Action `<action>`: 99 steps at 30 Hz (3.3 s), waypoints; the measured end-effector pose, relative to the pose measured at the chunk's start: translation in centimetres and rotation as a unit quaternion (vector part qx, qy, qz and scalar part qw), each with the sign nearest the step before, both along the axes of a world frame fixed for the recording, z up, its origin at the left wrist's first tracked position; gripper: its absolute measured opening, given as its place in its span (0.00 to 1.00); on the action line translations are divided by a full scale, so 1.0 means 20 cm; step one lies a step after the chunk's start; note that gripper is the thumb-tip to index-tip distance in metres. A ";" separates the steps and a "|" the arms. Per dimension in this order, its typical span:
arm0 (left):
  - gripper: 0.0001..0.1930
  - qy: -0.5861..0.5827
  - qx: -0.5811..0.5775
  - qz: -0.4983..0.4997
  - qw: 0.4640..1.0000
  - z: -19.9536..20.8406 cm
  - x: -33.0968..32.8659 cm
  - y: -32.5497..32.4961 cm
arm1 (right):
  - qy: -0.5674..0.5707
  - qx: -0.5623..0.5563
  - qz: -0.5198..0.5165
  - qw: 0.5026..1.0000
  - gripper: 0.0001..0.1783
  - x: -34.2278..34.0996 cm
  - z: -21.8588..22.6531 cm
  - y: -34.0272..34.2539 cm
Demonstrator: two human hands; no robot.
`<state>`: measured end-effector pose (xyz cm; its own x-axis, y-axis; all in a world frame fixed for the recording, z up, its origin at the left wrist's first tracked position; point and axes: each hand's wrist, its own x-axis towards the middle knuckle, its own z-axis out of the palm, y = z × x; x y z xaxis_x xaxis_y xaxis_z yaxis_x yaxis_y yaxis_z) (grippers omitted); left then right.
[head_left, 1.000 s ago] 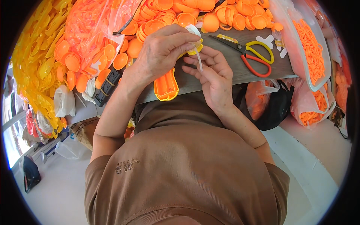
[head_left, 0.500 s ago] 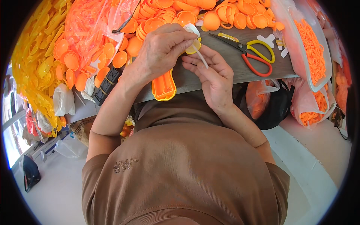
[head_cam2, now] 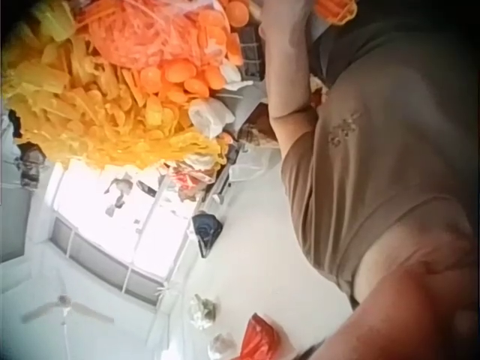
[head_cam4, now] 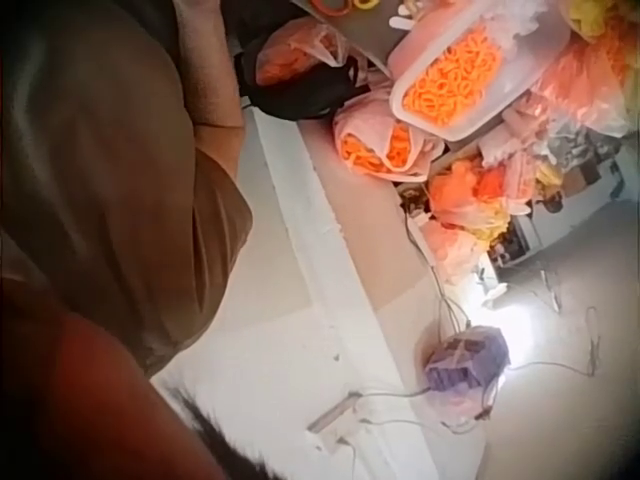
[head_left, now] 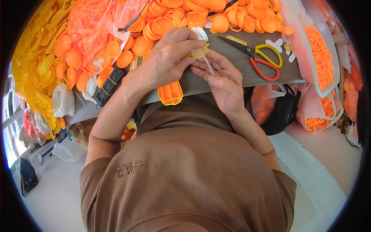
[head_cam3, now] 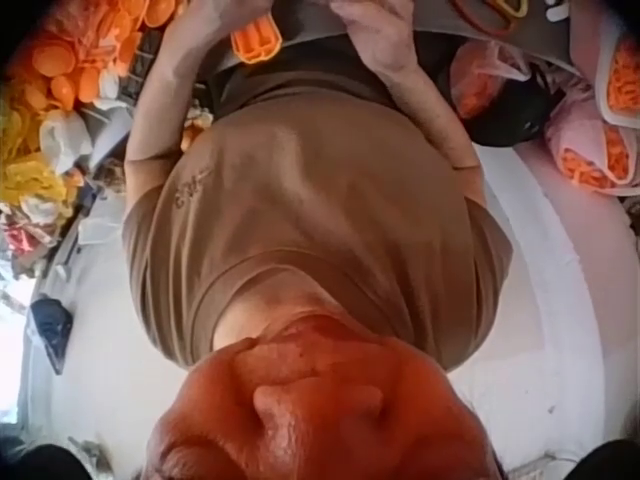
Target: Assembling a yellow toy bubble gun from various plastic components and internal parts.
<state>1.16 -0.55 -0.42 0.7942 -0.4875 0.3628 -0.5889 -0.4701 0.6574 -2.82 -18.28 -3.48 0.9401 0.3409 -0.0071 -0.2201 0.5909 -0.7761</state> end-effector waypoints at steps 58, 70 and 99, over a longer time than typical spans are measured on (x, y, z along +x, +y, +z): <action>0.17 0.309 -0.204 0.017 0.929 0.05 0.06 0.20 | -0.152 -0.067 -0.004 0.986 0.30 0.01 -0.04 0.13; 0.20 -0.077 0.017 0.012 0.997 0.01 -0.07 0.01 | 0.061 -0.252 0.080 0.962 0.20 0.16 0.13 -0.03; 0.26 -0.033 0.019 0.195 0.980 -0.10 -0.31 0.14 | -0.238 -0.563 -0.207 0.764 0.21 0.22 0.33 -0.32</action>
<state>-4.98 2.17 -2.51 0.8980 -0.1664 0.4073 -0.4009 -0.6910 0.6016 1.51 -24.77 3.14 0.9528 0.0433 0.3004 0.2709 -0.5678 -0.7773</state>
